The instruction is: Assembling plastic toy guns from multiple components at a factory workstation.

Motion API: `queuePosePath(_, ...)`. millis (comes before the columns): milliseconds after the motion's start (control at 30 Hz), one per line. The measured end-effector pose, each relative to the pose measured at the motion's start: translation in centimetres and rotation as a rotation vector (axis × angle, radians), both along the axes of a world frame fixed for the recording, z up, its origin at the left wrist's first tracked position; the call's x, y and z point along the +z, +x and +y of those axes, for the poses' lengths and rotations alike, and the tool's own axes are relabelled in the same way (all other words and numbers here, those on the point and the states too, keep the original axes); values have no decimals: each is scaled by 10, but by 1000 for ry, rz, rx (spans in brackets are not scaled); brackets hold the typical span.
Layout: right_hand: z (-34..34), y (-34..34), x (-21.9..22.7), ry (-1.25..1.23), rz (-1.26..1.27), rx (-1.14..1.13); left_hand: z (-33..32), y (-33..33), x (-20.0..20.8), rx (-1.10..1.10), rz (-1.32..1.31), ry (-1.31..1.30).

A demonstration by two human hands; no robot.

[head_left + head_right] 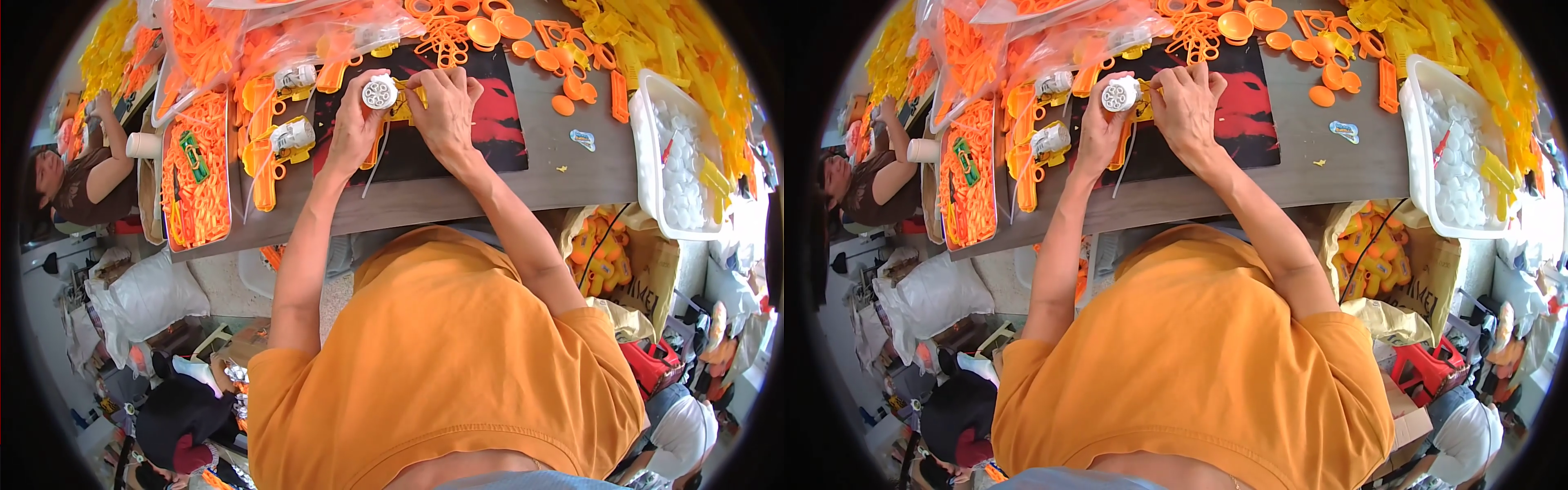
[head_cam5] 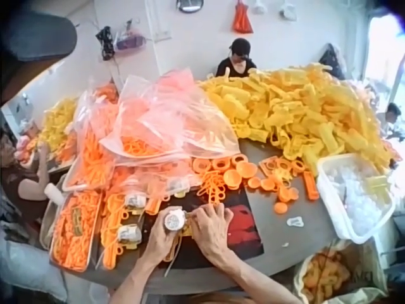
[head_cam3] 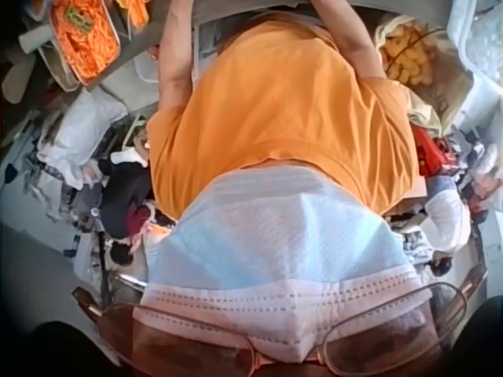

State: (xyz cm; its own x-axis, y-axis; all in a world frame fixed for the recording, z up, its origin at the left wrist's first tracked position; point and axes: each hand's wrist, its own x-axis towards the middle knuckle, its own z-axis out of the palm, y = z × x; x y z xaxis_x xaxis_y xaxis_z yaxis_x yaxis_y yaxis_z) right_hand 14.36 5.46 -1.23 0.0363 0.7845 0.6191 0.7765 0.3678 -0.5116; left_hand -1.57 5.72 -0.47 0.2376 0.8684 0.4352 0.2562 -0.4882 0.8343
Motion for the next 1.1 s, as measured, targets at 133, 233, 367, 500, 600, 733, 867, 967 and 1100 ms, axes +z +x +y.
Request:
queuePosePath(133,-8,2,2,-167,24,85,0,-1,-1,19,-18,3)
queuePosePath(233,-14,5,-11,-143,21,156,2,1,-2,19,39,49)
queuePosePath(367,-13,11,-4,-178,-36,209,3,0,-3,35,71,82)
queuePosePath(500,-18,10,-4,-299,-9,183,2,1,-1,53,142,106)
queuePosePath(600,-17,4,-6,-282,-50,120,2,4,3,58,273,208)
queuePosePath(733,-10,-2,4,-443,-34,27,2,5,5,79,350,286)
queuePosePath(867,-11,16,1,-444,139,166,0,5,2,92,359,305)
queuePosePath(967,-15,32,7,-117,18,163,0,6,5,93,369,289)
queuePosePath(1100,4,50,-3,-325,-162,438,-2,3,7,101,358,206)
